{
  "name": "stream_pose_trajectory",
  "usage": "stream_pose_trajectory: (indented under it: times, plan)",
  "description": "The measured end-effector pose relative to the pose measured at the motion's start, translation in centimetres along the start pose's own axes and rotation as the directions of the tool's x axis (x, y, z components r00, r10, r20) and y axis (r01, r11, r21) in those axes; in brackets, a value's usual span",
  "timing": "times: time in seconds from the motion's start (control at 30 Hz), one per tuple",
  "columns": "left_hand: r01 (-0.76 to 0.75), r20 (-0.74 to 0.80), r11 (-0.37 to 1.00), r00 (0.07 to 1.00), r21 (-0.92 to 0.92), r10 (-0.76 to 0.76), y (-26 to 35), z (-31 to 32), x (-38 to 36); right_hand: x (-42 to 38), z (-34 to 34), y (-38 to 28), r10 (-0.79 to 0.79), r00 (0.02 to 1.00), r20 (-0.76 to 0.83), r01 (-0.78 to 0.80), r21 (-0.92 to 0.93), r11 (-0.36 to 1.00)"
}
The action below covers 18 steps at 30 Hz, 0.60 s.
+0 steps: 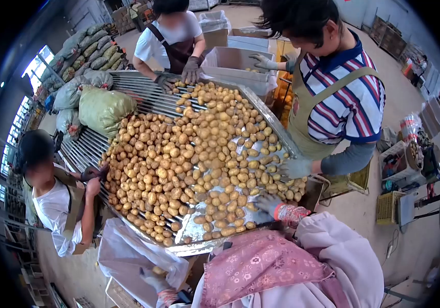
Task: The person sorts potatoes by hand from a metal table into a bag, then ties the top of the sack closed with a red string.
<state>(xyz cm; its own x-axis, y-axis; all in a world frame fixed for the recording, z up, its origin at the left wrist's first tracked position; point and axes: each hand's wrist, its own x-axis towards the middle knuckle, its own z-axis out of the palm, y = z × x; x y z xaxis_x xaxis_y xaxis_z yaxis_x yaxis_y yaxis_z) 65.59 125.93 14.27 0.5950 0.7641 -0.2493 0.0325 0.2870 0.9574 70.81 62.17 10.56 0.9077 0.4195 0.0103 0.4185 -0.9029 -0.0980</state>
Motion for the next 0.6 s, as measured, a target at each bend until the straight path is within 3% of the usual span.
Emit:
stream_pose_trajectory:
  times: [0.07, 0.1, 0.13, 0.17, 0.2, 0.27, 0.3, 0.33, 0.37, 0.43, 0.47, 0.53, 0.57, 0.6]
  plan:
    - [-0.385, -0.002, 0.862, 0.913, 0.331, 0.408, 0.6, 5.1, -4.3, -1.1, -2.3, -0.3, -0.195, 0.957, 0.214, 0.160, 0.168, 0.973]
    - [-0.521, 0.124, 0.724, 0.841, 0.452, 0.527, 2.0, 8.3, -6.9, -1.7, -2.0, 0.8, -0.167, 0.955, 0.243, 0.064, 0.383, 0.922]
    - [-0.636, 0.264, 0.553, 0.751, 0.539, 0.606, 3.8, 11.4, -9.8, -2.5, -1.5, 2.1, -0.190, 0.979, 0.078, 0.152, 0.350, 0.924]
    - [-0.723, 0.488, 0.360, 0.674, 0.589, 0.555, 6.1, 14.3, -13.2, -2.5, -2.0, 2.5, -0.196, 0.977, 0.090, 0.151, 0.359, 0.921]
    - [-0.802, 0.684, 0.159, 0.580, 0.576, 0.443, 7.5, 16.6, -15.6, -2.1, -3.4, 2.5, 0.001, 0.999, 0.038, -0.017, 0.435, 0.900]
    - [-0.834, 0.851, 0.457, 0.457, 0.309, 0.259, 3.5, 19.1, -15.5, -1.5, -5.1, 1.9, 0.406, 0.914, -0.007, -0.324, 0.591, 0.739]
    - [-0.852, 0.895, 0.409, 0.418, 0.326, 0.157, 1.6, 20.9, -16.0, -1.1, -4.6, 1.7, 0.464, 0.879, -0.112, -0.324, 0.574, 0.752]
    - [-0.871, 0.924, 0.360, 0.378, 0.334, 0.057, 0.0, 22.4, -16.8, -0.7, -4.6, 1.7, 0.417, 0.903, -0.103, -0.239, 0.686, 0.687]
    - [-0.891, 0.956, 0.346, 0.262, 0.293, -0.135, -0.9, 23.0, -17.7, -0.7, -4.6, 1.3, 0.413, 0.905, -0.100, -0.239, 0.684, 0.689]
    - [-0.905, 0.878, 0.170, 0.308, 0.389, -0.366, -2.8, 24.7, -20.2, -2.1, -4.7, -1.1, 0.095, 0.993, 0.065, -0.113, 0.376, 0.920]
    - [-0.906, 0.879, 0.168, 0.309, 0.388, -0.363, -3.4, 25.3, -20.2, -2.8, -4.5, -2.3, -0.042, 0.982, 0.185, 0.001, 0.220, 0.976]
    - [-0.849, 0.766, 0.190, 0.320, 0.493, -0.558, -4.7, 27.1, -19.4, -3.5, -4.9, -0.6, 0.022, 0.973, 0.229, -0.126, 0.449, 0.884]
    - [-0.865, 0.796, 0.245, 0.247, 0.439, -0.553, -4.9, 27.2, -19.0, -4.3, -4.3, 0.9, 0.065, 0.986, 0.153, -0.130, 0.466, 0.875]
    - [-0.863, 0.801, 0.246, 0.255, 0.441, -0.541, -5.5, 27.2, -19.0, -4.6, -3.6, 2.3, 0.104, 0.992, 0.078, -0.129, 0.483, 0.866]
